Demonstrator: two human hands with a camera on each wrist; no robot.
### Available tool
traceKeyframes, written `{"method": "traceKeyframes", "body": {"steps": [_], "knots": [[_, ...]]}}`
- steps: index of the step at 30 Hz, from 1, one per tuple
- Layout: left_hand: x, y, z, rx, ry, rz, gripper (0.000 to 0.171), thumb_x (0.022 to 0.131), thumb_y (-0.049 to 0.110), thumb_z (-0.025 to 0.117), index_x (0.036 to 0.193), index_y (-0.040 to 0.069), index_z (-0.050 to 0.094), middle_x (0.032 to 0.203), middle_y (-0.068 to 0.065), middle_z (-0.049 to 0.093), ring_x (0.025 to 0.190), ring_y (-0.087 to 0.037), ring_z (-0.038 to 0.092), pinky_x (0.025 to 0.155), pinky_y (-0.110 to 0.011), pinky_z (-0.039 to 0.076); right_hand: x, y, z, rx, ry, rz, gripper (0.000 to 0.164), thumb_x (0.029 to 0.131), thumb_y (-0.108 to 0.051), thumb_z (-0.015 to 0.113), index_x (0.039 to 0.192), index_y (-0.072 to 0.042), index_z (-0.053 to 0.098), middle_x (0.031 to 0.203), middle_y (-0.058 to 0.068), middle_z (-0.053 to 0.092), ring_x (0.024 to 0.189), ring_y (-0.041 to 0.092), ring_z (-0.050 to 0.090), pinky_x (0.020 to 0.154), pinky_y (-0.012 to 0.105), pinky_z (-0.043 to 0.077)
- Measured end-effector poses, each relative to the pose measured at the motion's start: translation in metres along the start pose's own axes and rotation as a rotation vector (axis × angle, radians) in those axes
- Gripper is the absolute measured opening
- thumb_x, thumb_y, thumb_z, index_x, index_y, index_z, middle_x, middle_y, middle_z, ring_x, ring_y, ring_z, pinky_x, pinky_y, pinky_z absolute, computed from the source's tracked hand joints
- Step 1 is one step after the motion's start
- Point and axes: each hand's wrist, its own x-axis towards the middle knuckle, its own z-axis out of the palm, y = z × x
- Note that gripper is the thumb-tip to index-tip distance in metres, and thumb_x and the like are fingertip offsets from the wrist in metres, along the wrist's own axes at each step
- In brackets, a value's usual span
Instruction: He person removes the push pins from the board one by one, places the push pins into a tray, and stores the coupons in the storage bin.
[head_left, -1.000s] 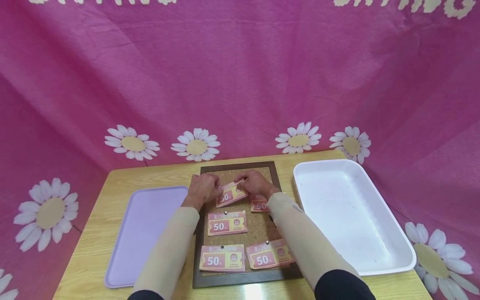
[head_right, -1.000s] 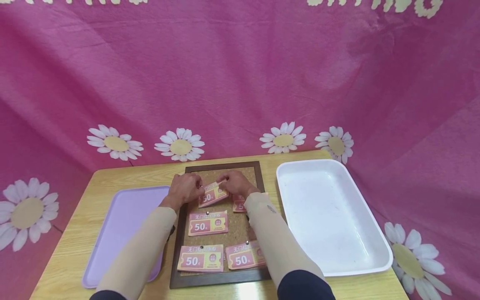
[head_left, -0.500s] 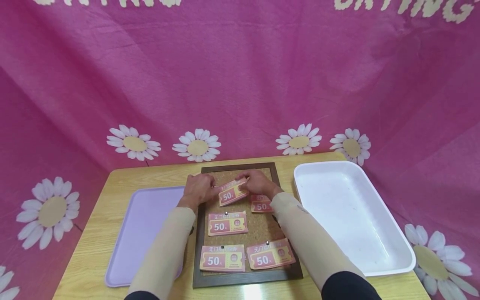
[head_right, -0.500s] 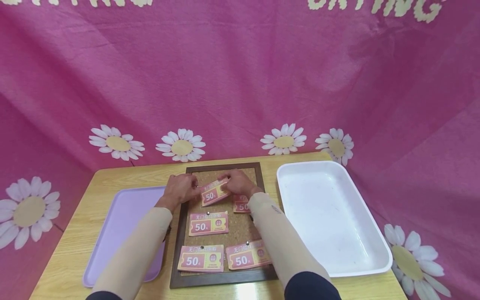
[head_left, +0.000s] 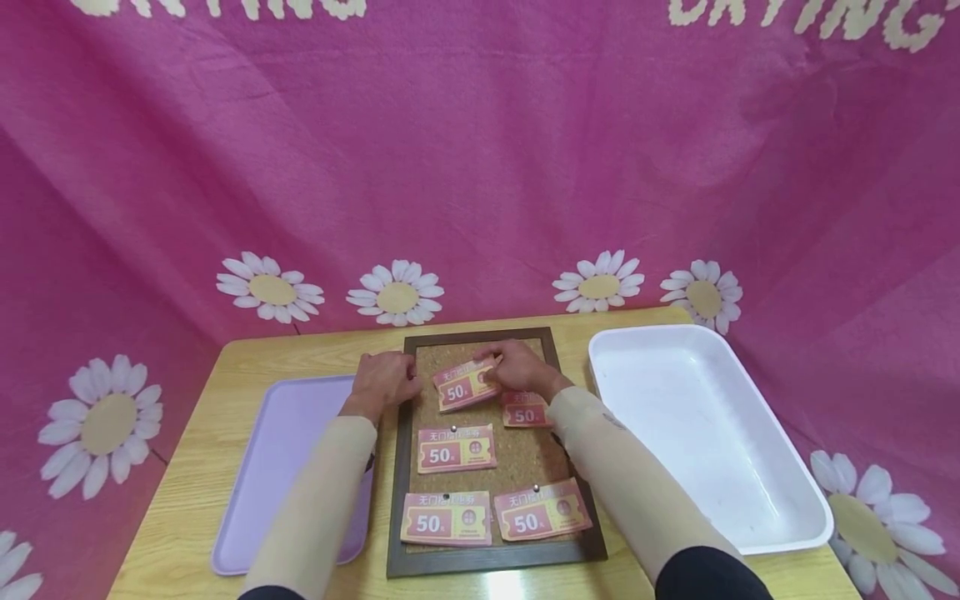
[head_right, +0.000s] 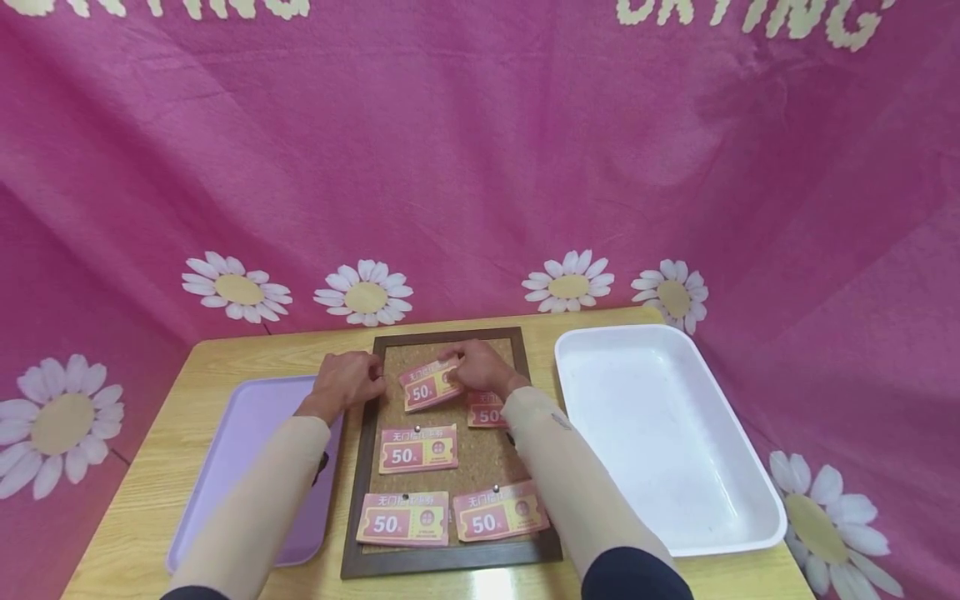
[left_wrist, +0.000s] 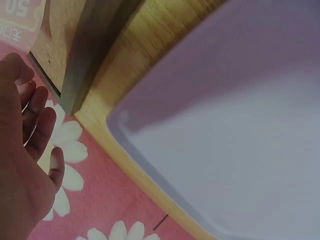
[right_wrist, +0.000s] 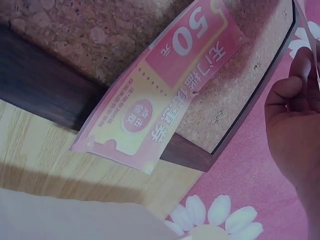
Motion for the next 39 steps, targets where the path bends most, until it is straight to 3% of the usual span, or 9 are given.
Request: {"method": "traceKeyframes", "body": {"steps": [18, 25, 32, 39], "knots": [[-0.009, -0.023, -0.008, -0.019, -0.068, -0.045, 0.014, 0.078, 0.035, 0.063, 0.076, 0.021, 0.063, 0.07, 0.005, 0.06, 0.072, -0.017, 0.054, 0.078, -0.043, 0.041, -0.008, 0.01, -0.013, -0.02, 0.014, -0.035, 0.039, 0.082, -0.01, 0.066, 0.121, -0.013, 0.066, 0.117, 0.011, 0.063, 0.079, 0.015, 0.056, 0.066, 0.026, 0.046], [-0.013, -0.031, -0.01, -0.035, -0.048, -0.034, 0.012, 0.076, 0.033, 0.062, 0.077, 0.021, 0.064, 0.071, 0.005, 0.061, 0.073, -0.017, 0.055, 0.079, -0.045, 0.042, -0.009, 0.013, -0.021, -0.042, 0.007, -0.024, 0.04, 0.082, -0.016, 0.068, 0.123, -0.018, 0.066, 0.116, 0.01, 0.064, 0.081, 0.017, 0.058, 0.069, 0.027, 0.047], [-0.017, -0.04, -0.007, -0.021, 0.011, 0.013, 0.013, 0.073, 0.032, 0.06, 0.076, 0.021, 0.065, 0.073, 0.006, 0.064, 0.072, -0.015, 0.057, 0.072, -0.041, 0.045, -0.01, 0.021, -0.028, -0.097, 0.018, -0.072, 0.042, 0.08, -0.015, 0.069, 0.122, -0.015, 0.066, 0.116, 0.011, 0.065, 0.086, 0.019, 0.06, 0.073, 0.029, 0.049], [-0.025, -0.048, -0.007, -0.035, 0.048, 0.013, 0.015, 0.072, 0.031, 0.06, 0.078, 0.019, 0.067, 0.076, 0.004, 0.065, 0.072, -0.016, 0.057, 0.07, -0.04, 0.046, -0.014, 0.026, -0.034, -0.095, 0.022, -0.069, 0.043, 0.079, -0.015, 0.069, 0.122, -0.017, 0.066, 0.119, 0.01, 0.064, 0.088, 0.02, 0.06, 0.075, 0.03, 0.049]]}}
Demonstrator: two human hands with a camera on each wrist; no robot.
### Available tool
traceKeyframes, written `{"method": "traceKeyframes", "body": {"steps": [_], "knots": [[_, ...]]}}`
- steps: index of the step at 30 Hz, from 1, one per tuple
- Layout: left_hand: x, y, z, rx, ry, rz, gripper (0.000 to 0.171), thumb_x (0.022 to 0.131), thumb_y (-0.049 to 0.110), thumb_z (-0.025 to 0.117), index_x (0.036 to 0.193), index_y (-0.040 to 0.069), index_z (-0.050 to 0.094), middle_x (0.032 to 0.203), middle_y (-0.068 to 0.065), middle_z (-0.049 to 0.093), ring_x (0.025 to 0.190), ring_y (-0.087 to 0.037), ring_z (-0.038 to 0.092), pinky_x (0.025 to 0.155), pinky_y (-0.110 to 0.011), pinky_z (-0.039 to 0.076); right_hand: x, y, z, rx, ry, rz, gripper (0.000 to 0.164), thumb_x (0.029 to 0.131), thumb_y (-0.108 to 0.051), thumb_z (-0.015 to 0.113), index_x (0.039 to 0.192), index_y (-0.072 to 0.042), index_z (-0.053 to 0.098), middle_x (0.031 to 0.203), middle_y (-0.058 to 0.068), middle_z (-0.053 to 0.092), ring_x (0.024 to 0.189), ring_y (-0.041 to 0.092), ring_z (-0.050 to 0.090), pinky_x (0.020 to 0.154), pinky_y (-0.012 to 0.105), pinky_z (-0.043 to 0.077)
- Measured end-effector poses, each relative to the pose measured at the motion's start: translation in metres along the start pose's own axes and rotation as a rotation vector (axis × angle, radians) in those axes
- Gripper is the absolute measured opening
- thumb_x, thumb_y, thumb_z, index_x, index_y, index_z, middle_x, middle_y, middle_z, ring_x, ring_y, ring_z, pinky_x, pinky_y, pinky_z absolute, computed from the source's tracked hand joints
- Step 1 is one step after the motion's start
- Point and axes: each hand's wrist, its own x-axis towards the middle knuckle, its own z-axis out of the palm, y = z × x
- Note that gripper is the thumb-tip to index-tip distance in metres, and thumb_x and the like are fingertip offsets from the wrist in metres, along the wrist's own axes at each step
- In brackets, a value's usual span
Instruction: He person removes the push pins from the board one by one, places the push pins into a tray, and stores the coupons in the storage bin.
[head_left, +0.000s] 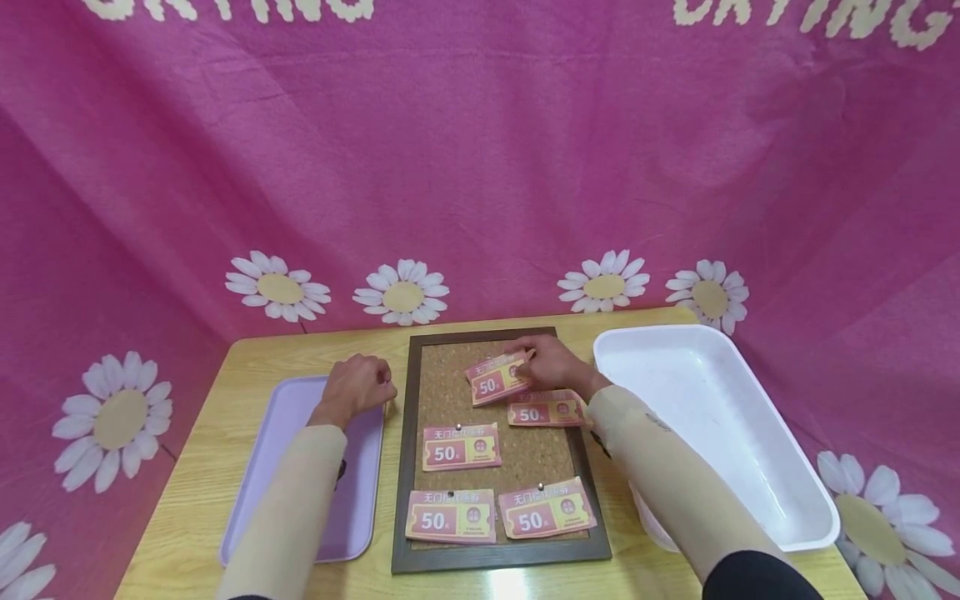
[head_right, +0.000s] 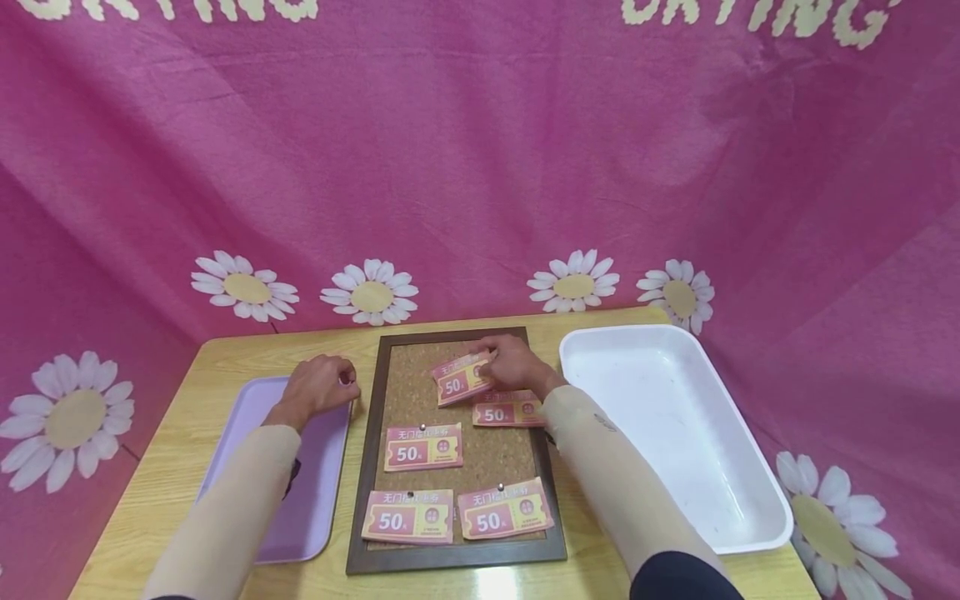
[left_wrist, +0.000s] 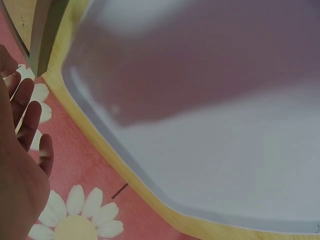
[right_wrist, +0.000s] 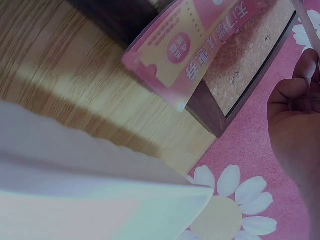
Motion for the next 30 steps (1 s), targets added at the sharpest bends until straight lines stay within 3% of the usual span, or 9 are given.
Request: {"method": "traceKeyframes", "body": {"steps": [13, 21, 25, 30], "knots": [[-0.01, -0.013, -0.006, 0.005, -0.077, -0.066, 0.015, 0.077, 0.031, 0.061, 0.082, 0.018, 0.065, 0.076, 0.002, 0.062, 0.069, -0.016, 0.052, 0.064, -0.033, 0.042, -0.011, 0.011, -0.008, 0.022, -0.028, 0.004, 0.047, 0.082, -0.015, 0.069, 0.128, -0.013, 0.062, 0.117, 0.011, 0.062, 0.083, 0.019, 0.058, 0.067, 0.029, 0.047], [-0.012, -0.02, -0.01, -0.005, -0.139, -0.094, 0.013, 0.073, 0.031, 0.063, 0.077, 0.019, 0.064, 0.071, 0.002, 0.06, 0.066, -0.015, 0.051, 0.058, -0.03, 0.037, -0.017, 0.014, -0.014, 0.052, -0.033, 0.021, 0.045, 0.085, -0.019, 0.069, 0.129, -0.013, 0.061, 0.1, 0.009, 0.06, 0.066, 0.014, 0.053, 0.055, 0.028, 0.045], [-0.014, -0.023, -0.011, -0.008, -0.177, -0.115, 0.013, 0.073, 0.031, 0.064, 0.076, 0.019, 0.064, 0.069, 0.003, 0.059, 0.066, -0.015, 0.051, 0.058, -0.029, 0.037, -0.02, 0.012, -0.015, 0.079, -0.042, 0.018, 0.046, 0.085, -0.016, 0.069, 0.13, -0.01, 0.059, 0.092, 0.01, 0.06, 0.063, 0.014, 0.053, 0.054, 0.029, 0.046], [-0.015, -0.027, -0.01, 0.004, -0.201, -0.127, 0.014, 0.074, 0.032, 0.065, 0.075, 0.018, 0.064, 0.068, 0.003, 0.059, 0.065, -0.015, 0.051, 0.058, -0.029, 0.037, -0.025, 0.012, -0.017, 0.083, -0.031, 0.021, 0.046, 0.083, -0.014, 0.07, 0.128, -0.012, 0.061, 0.097, 0.01, 0.061, 0.069, 0.015, 0.053, 0.058, 0.029, 0.047]]}}
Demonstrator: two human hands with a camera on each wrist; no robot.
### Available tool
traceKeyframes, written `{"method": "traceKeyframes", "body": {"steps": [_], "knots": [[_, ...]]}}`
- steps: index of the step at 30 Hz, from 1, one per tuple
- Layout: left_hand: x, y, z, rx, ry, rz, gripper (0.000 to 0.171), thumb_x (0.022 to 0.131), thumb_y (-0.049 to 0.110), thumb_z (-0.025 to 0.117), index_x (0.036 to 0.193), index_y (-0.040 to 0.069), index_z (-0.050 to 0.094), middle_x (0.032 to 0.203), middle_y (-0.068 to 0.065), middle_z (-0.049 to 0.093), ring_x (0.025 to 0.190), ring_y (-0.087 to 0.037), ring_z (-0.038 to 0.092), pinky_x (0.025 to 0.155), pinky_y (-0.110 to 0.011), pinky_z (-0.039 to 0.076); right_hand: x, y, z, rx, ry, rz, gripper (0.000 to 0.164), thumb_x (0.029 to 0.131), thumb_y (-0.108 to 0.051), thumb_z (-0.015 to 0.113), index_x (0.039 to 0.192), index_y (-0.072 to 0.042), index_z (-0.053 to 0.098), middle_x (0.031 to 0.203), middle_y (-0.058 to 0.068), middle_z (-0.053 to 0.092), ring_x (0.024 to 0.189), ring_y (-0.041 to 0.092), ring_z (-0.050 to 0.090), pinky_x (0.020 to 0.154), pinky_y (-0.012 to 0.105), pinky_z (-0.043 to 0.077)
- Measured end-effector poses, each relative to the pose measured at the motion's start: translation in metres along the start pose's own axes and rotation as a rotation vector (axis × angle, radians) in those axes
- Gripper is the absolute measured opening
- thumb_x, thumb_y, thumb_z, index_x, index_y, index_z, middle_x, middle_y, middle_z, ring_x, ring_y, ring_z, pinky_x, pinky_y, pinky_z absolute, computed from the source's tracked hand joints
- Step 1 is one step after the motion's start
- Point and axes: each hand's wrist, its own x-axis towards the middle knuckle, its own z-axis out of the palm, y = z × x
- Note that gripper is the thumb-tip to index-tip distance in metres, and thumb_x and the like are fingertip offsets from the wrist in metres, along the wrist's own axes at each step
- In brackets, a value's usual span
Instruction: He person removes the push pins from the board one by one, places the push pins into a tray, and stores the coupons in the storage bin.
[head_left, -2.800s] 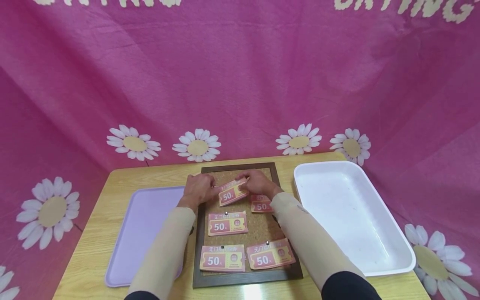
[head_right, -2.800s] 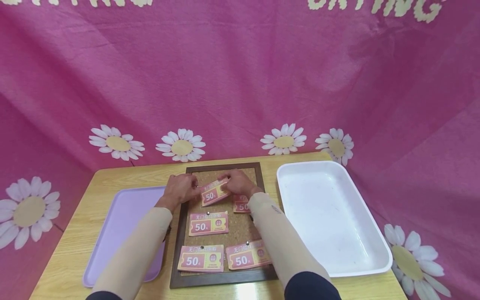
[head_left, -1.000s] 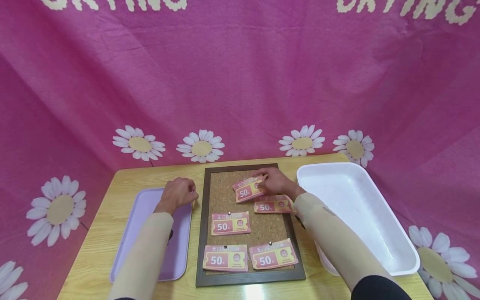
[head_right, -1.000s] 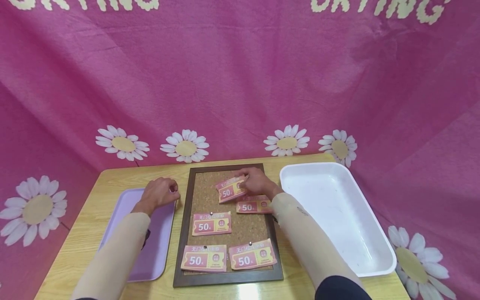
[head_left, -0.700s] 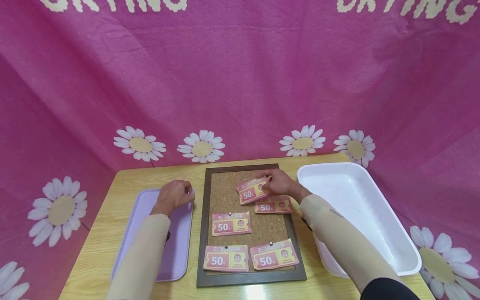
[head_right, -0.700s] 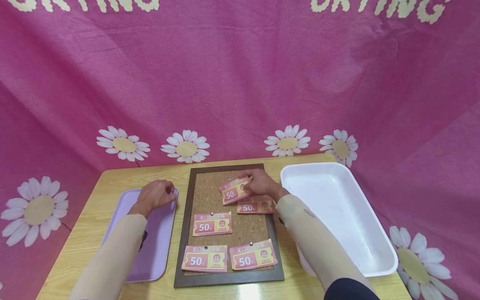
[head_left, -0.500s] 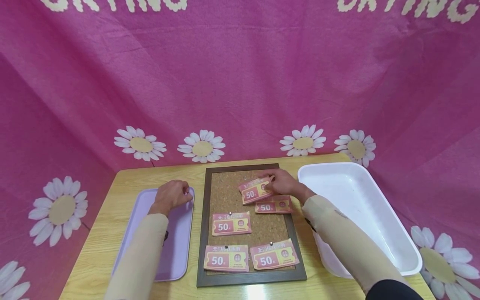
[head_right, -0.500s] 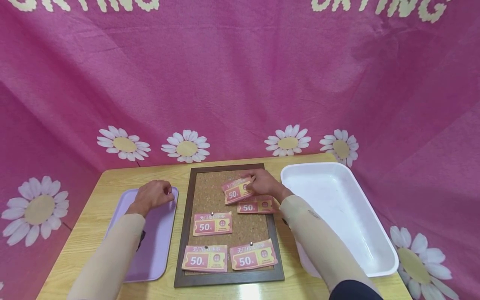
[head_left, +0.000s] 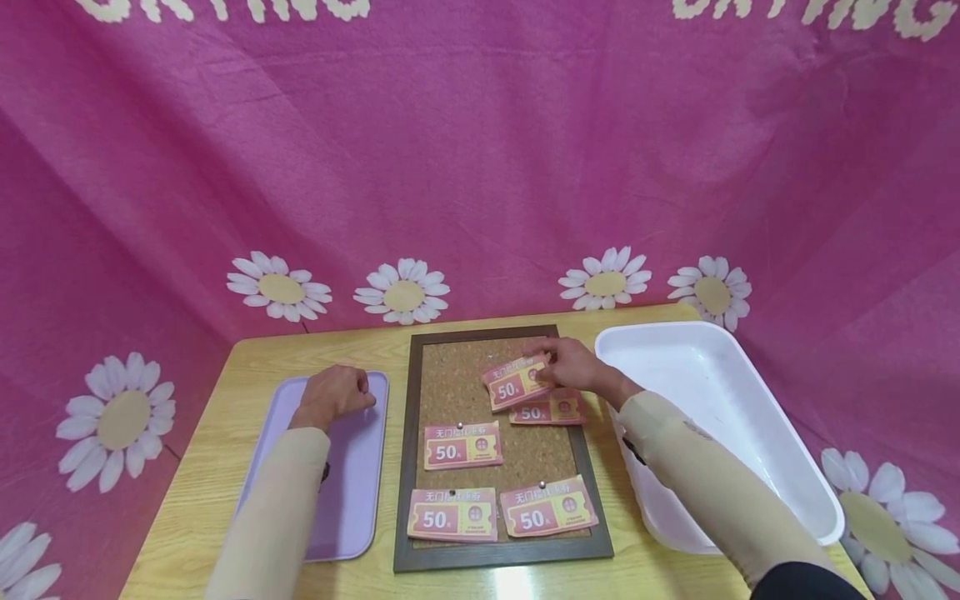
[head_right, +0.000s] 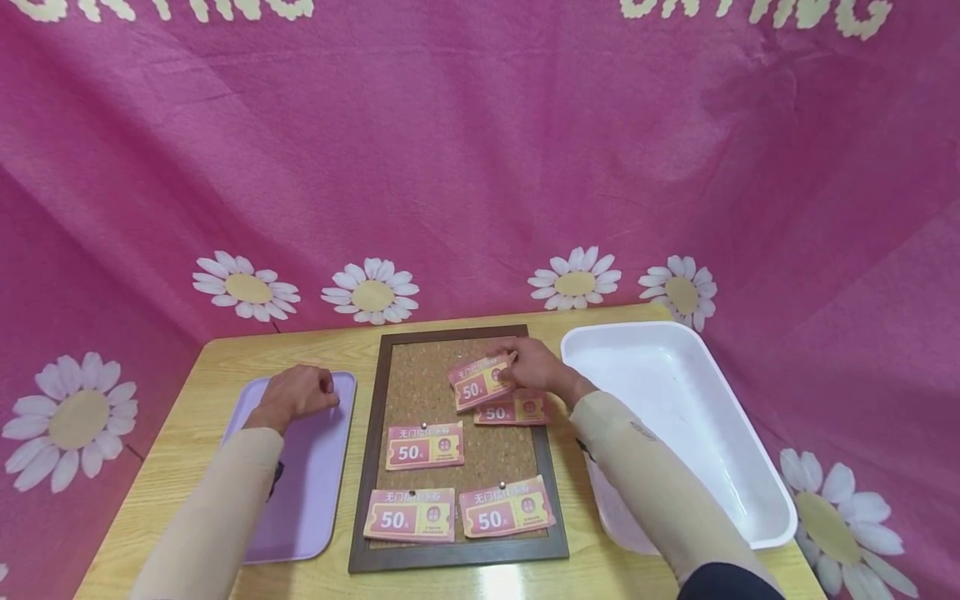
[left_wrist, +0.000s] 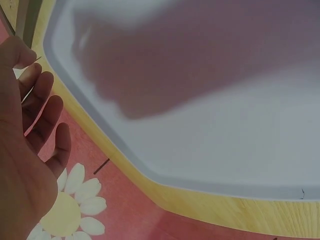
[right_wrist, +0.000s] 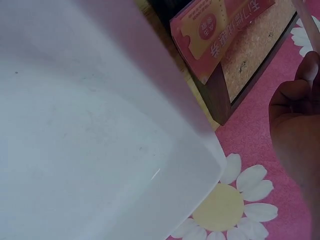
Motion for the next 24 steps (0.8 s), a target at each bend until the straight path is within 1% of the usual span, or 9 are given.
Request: {"method": "traceKeyframes", "body": {"steps": [3, 9, 14, 18, 24], "knots": [[-0.002, -0.003, 0.0, -0.002, -0.024, -0.01, 0.015, 0.075, 0.033, 0.065, 0.077, 0.018, 0.065, 0.069, 0.003, 0.059, 0.066, -0.015, 0.052, 0.058, -0.03, 0.038, -0.003, 0.001, -0.001, -0.013, 0.008, -0.009, 0.044, 0.082, -0.013, 0.07, 0.125, -0.014, 0.063, 0.099, 0.009, 0.06, 0.076, 0.017, 0.051, 0.062, 0.029, 0.044], [-0.004, -0.008, -0.001, -0.01, -0.052, -0.01, 0.016, 0.076, 0.034, 0.065, 0.077, 0.018, 0.065, 0.071, 0.003, 0.06, 0.068, -0.015, 0.052, 0.058, -0.03, 0.038, -0.009, 0.004, -0.005, -0.029, 0.021, -0.022, 0.046, 0.08, -0.012, 0.071, 0.126, -0.012, 0.063, 0.102, 0.008, 0.062, 0.083, 0.019, 0.049, 0.069, 0.031, 0.042], [-0.007, -0.01, -0.002, -0.022, -0.057, -0.022, 0.018, 0.076, 0.036, 0.066, 0.079, 0.018, 0.066, 0.073, 0.002, 0.061, 0.069, -0.016, 0.053, 0.06, -0.03, 0.039, -0.018, 0.009, -0.008, -0.03, 0.021, 0.003, 0.046, 0.08, -0.012, 0.071, 0.125, -0.015, 0.064, 0.108, 0.008, 0.062, 0.087, 0.02, 0.051, 0.071, 0.03, 0.044], [-0.01, -0.013, 0.0, -0.022, -0.041, -0.012, 0.018, 0.076, 0.036, 0.065, 0.079, 0.018, 0.066, 0.073, 0.002, 0.062, 0.068, -0.016, 0.053, 0.06, -0.03, 0.039, -0.026, 0.014, -0.012, -0.002, 0.015, 0.029, 0.045, 0.081, -0.012, 0.07, 0.125, -0.017, 0.064, 0.115, 0.008, 0.062, 0.084, 0.02, 0.053, 0.068, 0.03, 0.046], [-0.014, -0.016, 0.004, -0.049, 0.022, 0.029, 0.018, 0.075, 0.035, 0.065, 0.08, 0.018, 0.066, 0.073, 0.003, 0.062, 0.069, -0.015, 0.053, 0.062, -0.03, 0.04, -0.035, 0.019, -0.02, 0.019, 0.024, 0.025, 0.044, 0.081, -0.012, 0.07, 0.124, -0.017, 0.064, 0.12, 0.01, 0.06, 0.078, 0.019, 0.051, 0.062, 0.03, 0.045]]}}
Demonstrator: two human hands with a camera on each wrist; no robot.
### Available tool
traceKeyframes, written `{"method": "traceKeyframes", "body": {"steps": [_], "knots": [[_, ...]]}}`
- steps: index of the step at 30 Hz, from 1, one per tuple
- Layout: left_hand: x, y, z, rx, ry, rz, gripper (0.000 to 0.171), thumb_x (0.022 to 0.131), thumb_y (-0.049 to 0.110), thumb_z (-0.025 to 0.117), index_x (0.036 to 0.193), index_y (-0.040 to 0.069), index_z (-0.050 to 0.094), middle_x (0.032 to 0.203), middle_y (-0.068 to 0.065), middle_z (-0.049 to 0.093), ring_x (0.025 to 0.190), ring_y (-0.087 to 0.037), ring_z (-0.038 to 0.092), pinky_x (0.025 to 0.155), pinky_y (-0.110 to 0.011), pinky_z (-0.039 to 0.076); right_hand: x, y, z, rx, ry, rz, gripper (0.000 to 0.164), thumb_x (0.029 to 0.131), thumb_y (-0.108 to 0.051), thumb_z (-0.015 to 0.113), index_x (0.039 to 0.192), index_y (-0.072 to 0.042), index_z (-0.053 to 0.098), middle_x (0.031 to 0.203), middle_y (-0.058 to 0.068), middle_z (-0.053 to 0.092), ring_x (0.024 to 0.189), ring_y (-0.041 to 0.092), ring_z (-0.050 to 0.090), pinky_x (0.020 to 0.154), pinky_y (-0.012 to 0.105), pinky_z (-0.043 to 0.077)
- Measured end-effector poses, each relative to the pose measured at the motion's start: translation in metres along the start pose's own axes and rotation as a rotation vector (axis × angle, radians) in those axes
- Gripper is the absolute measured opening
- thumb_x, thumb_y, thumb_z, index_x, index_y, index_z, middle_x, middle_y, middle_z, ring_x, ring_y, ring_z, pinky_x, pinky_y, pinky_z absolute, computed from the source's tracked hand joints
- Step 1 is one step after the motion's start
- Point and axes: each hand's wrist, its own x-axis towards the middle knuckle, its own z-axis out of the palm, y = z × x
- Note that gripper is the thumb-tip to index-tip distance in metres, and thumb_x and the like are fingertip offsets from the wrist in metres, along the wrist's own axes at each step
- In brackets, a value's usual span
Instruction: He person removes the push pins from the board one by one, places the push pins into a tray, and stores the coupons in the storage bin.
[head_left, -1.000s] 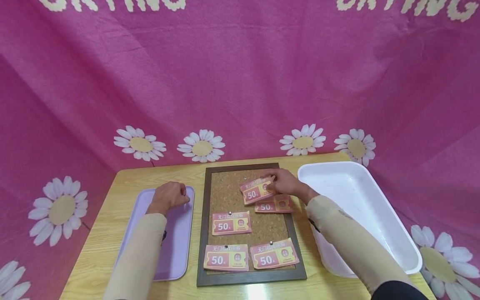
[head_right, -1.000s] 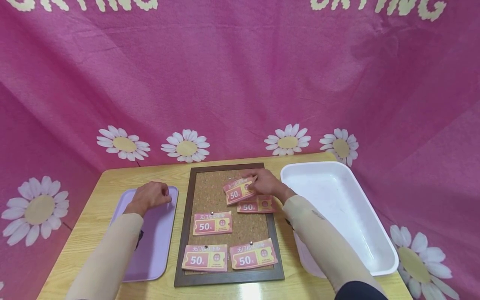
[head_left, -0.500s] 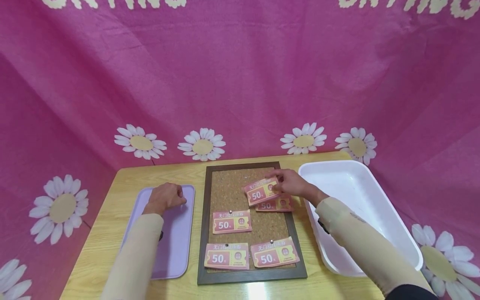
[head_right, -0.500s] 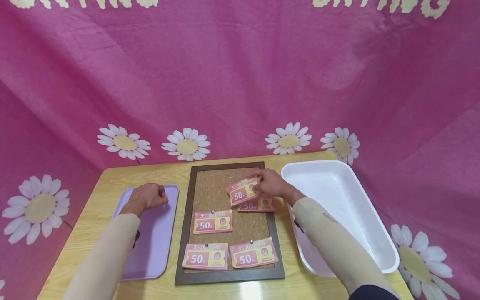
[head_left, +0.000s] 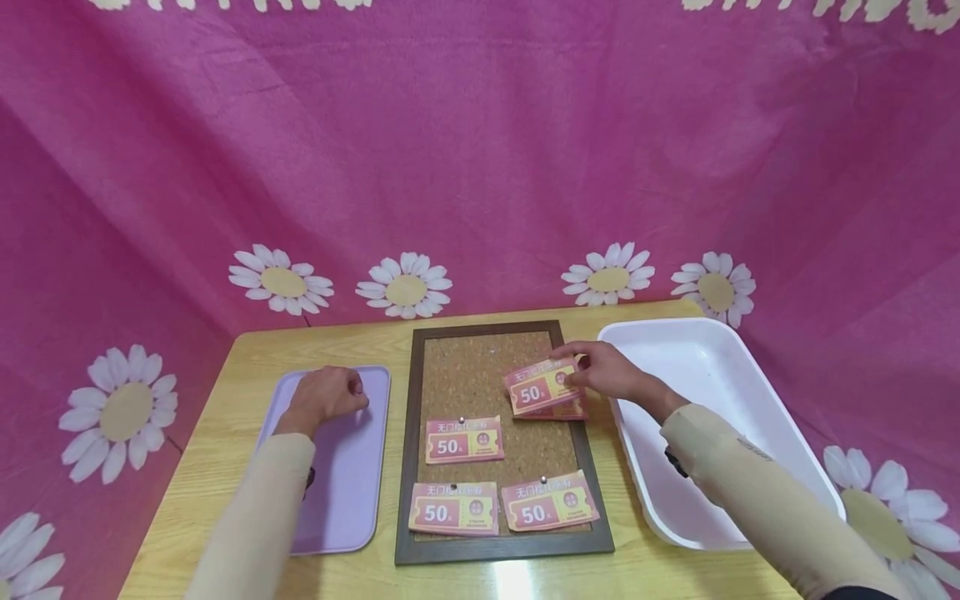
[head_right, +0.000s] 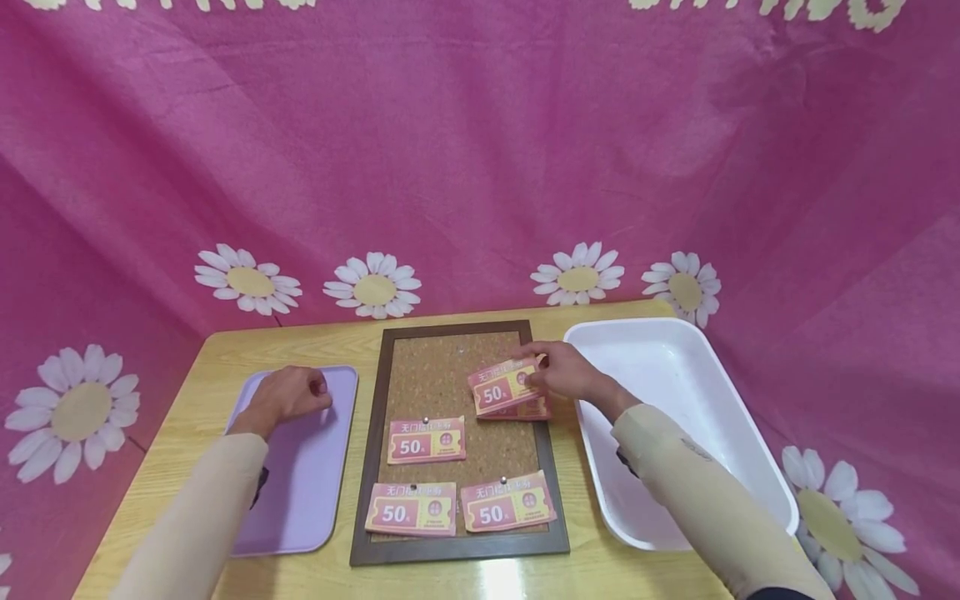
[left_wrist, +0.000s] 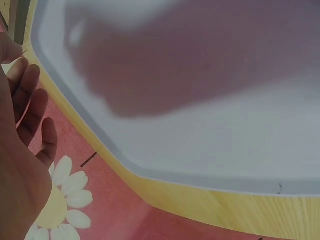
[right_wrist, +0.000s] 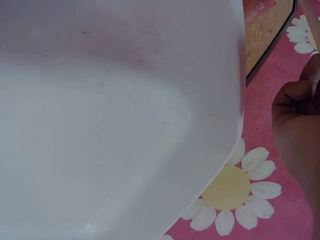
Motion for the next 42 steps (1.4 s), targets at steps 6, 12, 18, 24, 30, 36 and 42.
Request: {"method": "traceKeyframes", "body": {"steps": [6, 12, 18, 24, 30, 36, 42], "knots": [[-0.006, -0.004, 0.005, -0.036, 0.043, 0.032, 0.014, 0.073, 0.031, 0.065, 0.079, 0.019, 0.066, 0.073, 0.004, 0.063, 0.069, -0.014, 0.053, 0.063, -0.031, 0.042, -0.011, 0.005, -0.008, 0.023, 0.002, 0.002, 0.043, 0.082, -0.011, 0.069, 0.124, -0.016, 0.064, 0.119, 0.011, 0.06, 0.075, 0.02, 0.049, 0.059, 0.03, 0.043], [-0.011, -0.008, 0.013, -0.092, 0.099, 0.093, 0.009, 0.071, 0.028, 0.067, 0.075, 0.02, 0.067, 0.072, 0.005, 0.064, 0.069, -0.012, 0.054, 0.065, -0.031, 0.043, -0.021, 0.013, -0.012, -0.009, 0.033, 0.013, 0.042, 0.081, -0.013, 0.07, 0.123, -0.015, 0.065, 0.113, 0.01, 0.059, 0.084, 0.02, 0.049, 0.069, 0.031, 0.043], [-0.015, -0.013, 0.021, -0.219, 0.098, 0.127, 0.008, 0.073, 0.025, 0.069, 0.075, 0.017, 0.068, 0.075, 0.004, 0.065, 0.072, -0.011, 0.055, 0.07, -0.03, 0.045, -0.029, 0.021, -0.016, -0.006, 0.04, 0.035, 0.042, 0.082, -0.015, 0.07, 0.124, -0.014, 0.064, 0.116, 0.011, 0.06, 0.082, 0.019, 0.051, 0.068, 0.03, 0.043], [-0.019, -0.017, 0.024, -0.27, 0.058, 0.134, 0.007, 0.073, 0.023, 0.069, 0.076, 0.016, 0.069, 0.076, 0.003, 0.066, 0.072, -0.009, 0.055, 0.071, -0.027, 0.045, -0.034, 0.028, -0.024, 0.006, 0.046, 0.067, 0.043, 0.084, -0.015, 0.067, 0.126, -0.015, 0.063, 0.121, 0.012, 0.059, 0.087, 0.023, 0.052, 0.067, 0.03, 0.044], [-0.022, -0.019, 0.023, -0.297, -0.009, 0.096, 0.01, 0.074, 0.024, 0.069, 0.079, 0.015, 0.069, 0.078, 0.003, 0.066, 0.074, -0.011, 0.055, 0.072, -0.028, 0.045, -0.041, 0.035, -0.032, 0.031, 0.04, 0.084, 0.046, 0.084, -0.016, 0.068, 0.129, -0.013, 0.062, 0.134, 0.012, 0.057, 0.089, 0.022, 0.052, 0.068, 0.029, 0.044], [-0.026, -0.021, 0.024, -0.303, -0.029, 0.084, 0.01, 0.074, 0.024, 0.068, 0.078, 0.015, 0.069, 0.077, 0.003, 0.065, 0.074, -0.011, 0.054, 0.074, -0.029, 0.045, -0.05, 0.045, -0.04, 0.061, 0.06, 0.105, 0.044, 0.084, -0.017, 0.07, 0.127, -0.012, 0.063, 0.121, 0.015, 0.062, 0.087, 0.021, 0.052, 0.067, 0.03, 0.047], [-0.029, -0.023, 0.027, -0.311, -0.057, 0.084, 0.008, 0.075, 0.021, 0.066, 0.079, 0.014, 0.069, 0.075, 0.003, 0.064, 0.073, -0.011, 0.053, 0.073, -0.029, 0.043, -0.058, 0.06, -0.048, 0.064, 0.081, 0.119, 0.041, 0.085, -0.02, 0.069, 0.125, -0.012, 0.064, 0.125, 0.015, 0.061, 0.093, 0.022, 0.051, 0.07, 0.028, 0.045]]}}
